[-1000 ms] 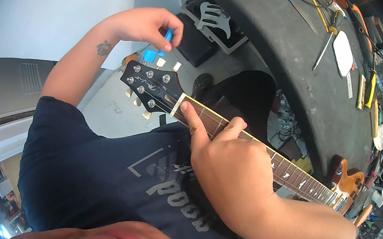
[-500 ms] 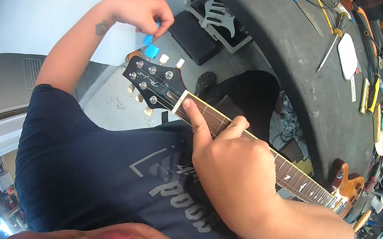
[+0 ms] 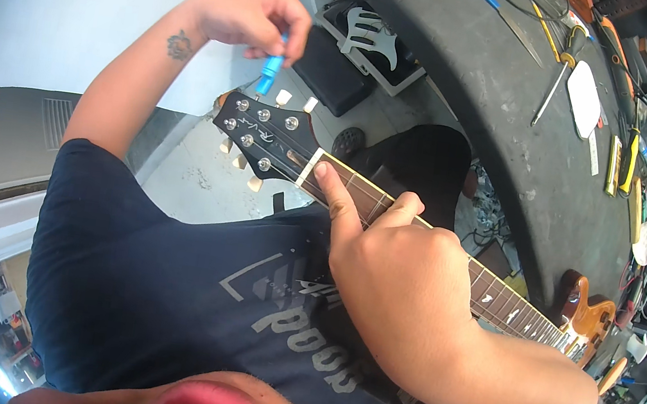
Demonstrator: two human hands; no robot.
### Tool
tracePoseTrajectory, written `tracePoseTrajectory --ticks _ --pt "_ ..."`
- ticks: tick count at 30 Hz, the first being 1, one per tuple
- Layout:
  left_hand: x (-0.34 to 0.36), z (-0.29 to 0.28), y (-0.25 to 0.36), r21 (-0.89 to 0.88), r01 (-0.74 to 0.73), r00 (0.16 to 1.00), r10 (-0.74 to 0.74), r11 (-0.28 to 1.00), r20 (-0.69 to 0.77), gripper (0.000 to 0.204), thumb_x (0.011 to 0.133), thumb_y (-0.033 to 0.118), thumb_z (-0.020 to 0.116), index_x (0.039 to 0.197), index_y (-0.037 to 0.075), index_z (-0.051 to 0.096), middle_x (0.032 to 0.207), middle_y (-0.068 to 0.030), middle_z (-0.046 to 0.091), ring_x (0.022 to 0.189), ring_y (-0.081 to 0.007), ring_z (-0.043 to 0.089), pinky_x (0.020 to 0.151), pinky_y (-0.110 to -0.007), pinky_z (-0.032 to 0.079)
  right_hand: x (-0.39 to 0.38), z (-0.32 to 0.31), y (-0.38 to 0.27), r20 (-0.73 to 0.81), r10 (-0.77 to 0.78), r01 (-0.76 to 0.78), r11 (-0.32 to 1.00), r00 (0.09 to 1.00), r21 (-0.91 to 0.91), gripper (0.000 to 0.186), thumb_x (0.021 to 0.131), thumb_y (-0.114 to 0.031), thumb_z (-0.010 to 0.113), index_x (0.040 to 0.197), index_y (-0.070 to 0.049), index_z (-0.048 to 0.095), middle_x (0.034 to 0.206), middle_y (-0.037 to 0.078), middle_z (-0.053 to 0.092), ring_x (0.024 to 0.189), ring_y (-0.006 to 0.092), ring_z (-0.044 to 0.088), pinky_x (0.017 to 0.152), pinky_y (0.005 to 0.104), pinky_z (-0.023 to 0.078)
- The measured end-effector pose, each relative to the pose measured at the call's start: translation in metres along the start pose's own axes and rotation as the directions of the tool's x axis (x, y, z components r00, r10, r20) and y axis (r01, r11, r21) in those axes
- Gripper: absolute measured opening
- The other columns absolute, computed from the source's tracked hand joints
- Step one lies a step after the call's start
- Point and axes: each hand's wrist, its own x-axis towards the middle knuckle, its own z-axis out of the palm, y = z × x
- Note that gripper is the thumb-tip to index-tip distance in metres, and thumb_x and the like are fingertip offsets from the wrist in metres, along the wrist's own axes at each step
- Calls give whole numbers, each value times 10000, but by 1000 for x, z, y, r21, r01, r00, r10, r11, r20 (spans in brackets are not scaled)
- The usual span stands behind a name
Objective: The person unwinds guitar strings from a guitar headstock using a string winder and by hand, unravels a guitar string, and threads the string through a tuning peg on the guitar headstock.
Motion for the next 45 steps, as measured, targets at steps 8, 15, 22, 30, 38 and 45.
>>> tracePoseTrajectory --ticks 8,15,22,30,38,45 --pt "3 -17 5 293 145 988 -151 945 -1 115 755 82 698 835 -1 696 788 -69 699 594 -100 597 505 -243 458 1 0 6 11 -19 19 1000 1000 10 925 764 -120 733 1623 -173 396 768 67 573 533 128 590 414 280 453" --pt "26 -11 -4 421 175 983 -181 890 -26 96 727 34 627 792 -16 676 714 -77 676 543 -101 577 473 -262 451 4 10 7 -75 -16 11 997 997 -71 814 828 -158 682 1604 -185 437 788 78 610 527 118 587 399 284 442" --pt "27 -1 -7 -141 63 998 -66 988 -19 131 751 14 723 878 -15 710 833 -103 723 603 -111 639 511 -233 506 -1 12 9 -151 -33 24 998 988 -62 718 842 -136 647 1550 -168 524 671 45 562 506 115 522 390 278 411" --pt "12 -17 5 -70 -32 990 41 997 135 134 773 51 776 847 -25 693 811 -117 698 572 -128 611 436 -270 469 -5 15 5 -148 -54 48 998 988 -40 743 827 -149 675 1553 -165 519 625 -19 545 595 136 539 408 254 403" --pt "19 -25 11 422 142 989 -151 895 -14 149 694 66 690 818 -16 678 719 -33 637 526 -87 530 447 -258 434 -2 10 12 -116 -28 24 999 993 -36 840 785 -165 725 1583 -136 464 695 5 587 600 136 587 419 273 424" --pt "28 -2 -6 289 173 980 -136 942 -143 113 720 72 661 799 -8 656 744 -55 648 506 -90 517 430 -248 391 3 1 15 -18 -62 61 996 998 -61 861 791 -103 711 1604 -149 431 745 28 572 581 121 600 426 271 420"
